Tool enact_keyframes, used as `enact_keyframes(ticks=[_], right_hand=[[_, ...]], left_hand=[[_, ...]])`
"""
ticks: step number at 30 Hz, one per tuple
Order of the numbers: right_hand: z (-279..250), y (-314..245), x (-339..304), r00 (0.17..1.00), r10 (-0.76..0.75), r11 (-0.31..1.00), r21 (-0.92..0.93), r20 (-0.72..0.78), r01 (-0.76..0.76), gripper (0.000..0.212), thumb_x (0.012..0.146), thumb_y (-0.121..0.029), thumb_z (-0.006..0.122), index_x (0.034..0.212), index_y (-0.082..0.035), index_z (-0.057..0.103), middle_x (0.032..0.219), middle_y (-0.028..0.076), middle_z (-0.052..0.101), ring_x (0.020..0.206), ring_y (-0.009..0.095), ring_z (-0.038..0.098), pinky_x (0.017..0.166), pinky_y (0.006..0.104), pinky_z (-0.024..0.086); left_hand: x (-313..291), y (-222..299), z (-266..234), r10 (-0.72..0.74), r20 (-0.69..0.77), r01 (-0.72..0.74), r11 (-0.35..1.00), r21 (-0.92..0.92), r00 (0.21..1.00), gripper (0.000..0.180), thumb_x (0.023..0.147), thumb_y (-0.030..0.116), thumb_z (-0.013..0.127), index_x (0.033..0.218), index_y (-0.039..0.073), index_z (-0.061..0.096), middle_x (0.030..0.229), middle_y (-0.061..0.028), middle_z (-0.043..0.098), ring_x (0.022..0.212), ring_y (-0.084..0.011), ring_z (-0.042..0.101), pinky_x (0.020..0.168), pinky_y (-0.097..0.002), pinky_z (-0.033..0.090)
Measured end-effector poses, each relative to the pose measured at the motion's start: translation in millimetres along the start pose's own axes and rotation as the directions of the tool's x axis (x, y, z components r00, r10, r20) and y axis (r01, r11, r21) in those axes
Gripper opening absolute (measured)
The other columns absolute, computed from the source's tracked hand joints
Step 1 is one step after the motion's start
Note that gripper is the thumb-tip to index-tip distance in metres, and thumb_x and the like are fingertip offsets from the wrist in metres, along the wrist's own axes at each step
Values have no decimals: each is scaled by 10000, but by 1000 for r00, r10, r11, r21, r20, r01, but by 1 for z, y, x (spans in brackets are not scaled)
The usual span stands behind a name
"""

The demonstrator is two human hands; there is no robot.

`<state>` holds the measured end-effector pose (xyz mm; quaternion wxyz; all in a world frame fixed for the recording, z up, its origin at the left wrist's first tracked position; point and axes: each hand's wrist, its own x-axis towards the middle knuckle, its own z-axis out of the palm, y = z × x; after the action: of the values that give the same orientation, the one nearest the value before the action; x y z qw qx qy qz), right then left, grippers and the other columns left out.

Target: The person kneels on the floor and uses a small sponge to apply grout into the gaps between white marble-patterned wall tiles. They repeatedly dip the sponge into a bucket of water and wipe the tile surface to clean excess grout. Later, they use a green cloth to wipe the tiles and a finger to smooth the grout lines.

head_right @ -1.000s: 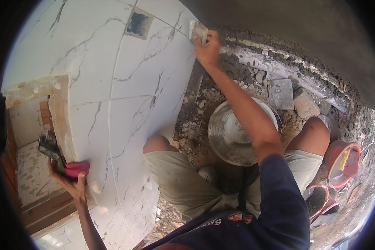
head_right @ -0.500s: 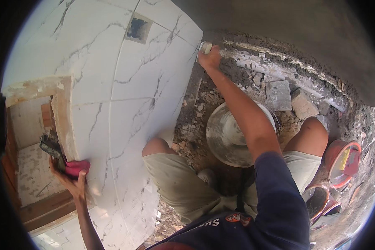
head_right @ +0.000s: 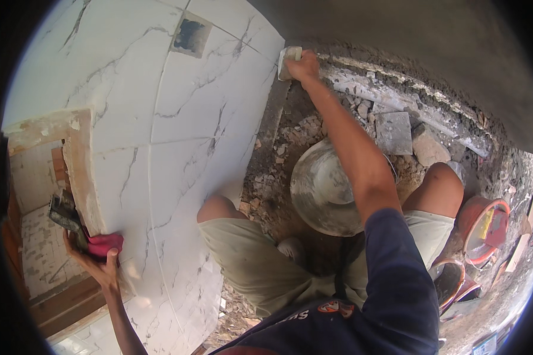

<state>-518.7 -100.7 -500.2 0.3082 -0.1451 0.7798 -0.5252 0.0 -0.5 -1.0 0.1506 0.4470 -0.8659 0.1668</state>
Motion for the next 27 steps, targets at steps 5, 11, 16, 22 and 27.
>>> enact_keyframes(ticks=[5, 11, 16, 22, 27], right_hand=[[27, -14, -8, 994, -38, 999, 11, -98, 39, 518, 795, -303, 883, 1155, -2, 663, 1093, 200, 790, 1019, 325, 781, 913, 428, 607], [22, -47, -42, 987, -162, 864, 484, 8, 138, 348, 865, -136, 828, 1106, -19, 606, 1031, 178, 795, 981, 262, 786, 848, 406, 612], [23, -40, -58, 953, -293, 778, 560, -78, 285, 281, 882, 10, 775, 1083, -14, 582, 1092, 190, 790, 1003, 217, 766, 841, 368, 610], [66, -38, -79, 857, -336, 706, 498, -390, 504, 254, 825, 49, 774, 1004, -5, 602, 1171, 173, 782, 1072, 307, 763, 928, 410, 590], [52, -13, -121, 795, -571, 735, 302, -206, 607, 306, 770, 10, 803, 1008, -7, 610, 1080, 193, 780, 1020, 371, 777, 879, 432, 603]], left_hand=[[-1, 0, 3, -13, -16, 13, 1000, -5, 1000, 1431, 701, 889, 802, 1686, 8, 254, 1650, -211, 360, 1504, -390, 394, 1246, -565, 308], [-5, 2, -2, -29, -8, 29, 1000, 7, 1000, 1495, 672, 927, 781, 1690, -5, 207, 1687, -222, 317, 1537, -391, 358, 1259, -566, 304], [-4, 3, -4, -46, 18, 46, 999, 0, 999, 1521, 660, 921, 793, 1692, -11, 175, 1704, -238, 284, 1563, -402, 328, 1277, -569, 292], [1, 3, -2, -24, 20, 23, 1000, 13, 1000, 1511, 667, 914, 793, 1692, -11, 177, 1699, -246, 291, 1568, -405, 322, 1281, -575, 286], [-5, 2, -6, -15, 18, 15, 1000, 17, 1000, 1503, 667, 900, 804, 1688, -16, 190, 1694, -250, 307, 1555, -403, 349, 1276, -566, 302]])
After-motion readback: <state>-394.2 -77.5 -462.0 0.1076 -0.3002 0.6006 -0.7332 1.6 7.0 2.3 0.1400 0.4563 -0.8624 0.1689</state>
